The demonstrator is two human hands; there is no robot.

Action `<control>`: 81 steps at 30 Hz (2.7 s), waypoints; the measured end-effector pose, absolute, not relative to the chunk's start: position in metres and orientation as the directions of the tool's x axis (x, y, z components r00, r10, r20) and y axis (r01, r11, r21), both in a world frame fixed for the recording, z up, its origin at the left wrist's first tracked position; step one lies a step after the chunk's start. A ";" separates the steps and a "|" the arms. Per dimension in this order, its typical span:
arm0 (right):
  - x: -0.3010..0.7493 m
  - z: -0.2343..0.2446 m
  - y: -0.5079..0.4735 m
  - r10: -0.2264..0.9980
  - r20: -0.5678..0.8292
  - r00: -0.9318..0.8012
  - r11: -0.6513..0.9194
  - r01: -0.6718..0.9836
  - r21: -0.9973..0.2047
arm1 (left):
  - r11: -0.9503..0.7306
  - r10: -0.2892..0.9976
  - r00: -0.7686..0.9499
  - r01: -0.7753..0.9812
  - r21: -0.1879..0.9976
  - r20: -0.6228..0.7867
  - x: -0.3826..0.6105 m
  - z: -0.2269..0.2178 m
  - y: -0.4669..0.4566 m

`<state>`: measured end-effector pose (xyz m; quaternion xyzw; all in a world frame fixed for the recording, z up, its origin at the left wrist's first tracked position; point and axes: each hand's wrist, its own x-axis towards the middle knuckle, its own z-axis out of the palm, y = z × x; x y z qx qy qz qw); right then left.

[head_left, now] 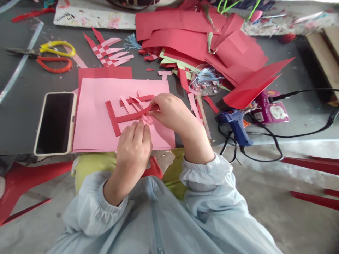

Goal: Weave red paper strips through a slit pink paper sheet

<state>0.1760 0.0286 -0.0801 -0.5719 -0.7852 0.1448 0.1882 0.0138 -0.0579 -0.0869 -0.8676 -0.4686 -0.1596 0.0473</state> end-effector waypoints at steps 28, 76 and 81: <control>0.170 -0.068 0.023 0.975 0.024 -0.222 0.218 0.920 -0.325 | -0.548 0.768 0.505 0.836 -0.003 0.394 0.017 -0.089 -0.058; 0.189 -0.049 0.012 0.999 0.029 0.032 -0.011 0.839 -0.545 | -0.545 0.790 0.456 0.829 0.128 0.411 0.010 -0.085 -0.054; 0.191 -0.047 0.009 0.999 -0.029 -0.020 0.000 0.826 -0.564 | -0.502 0.794 0.415 0.860 0.093 0.445 0.008 -0.087 -0.043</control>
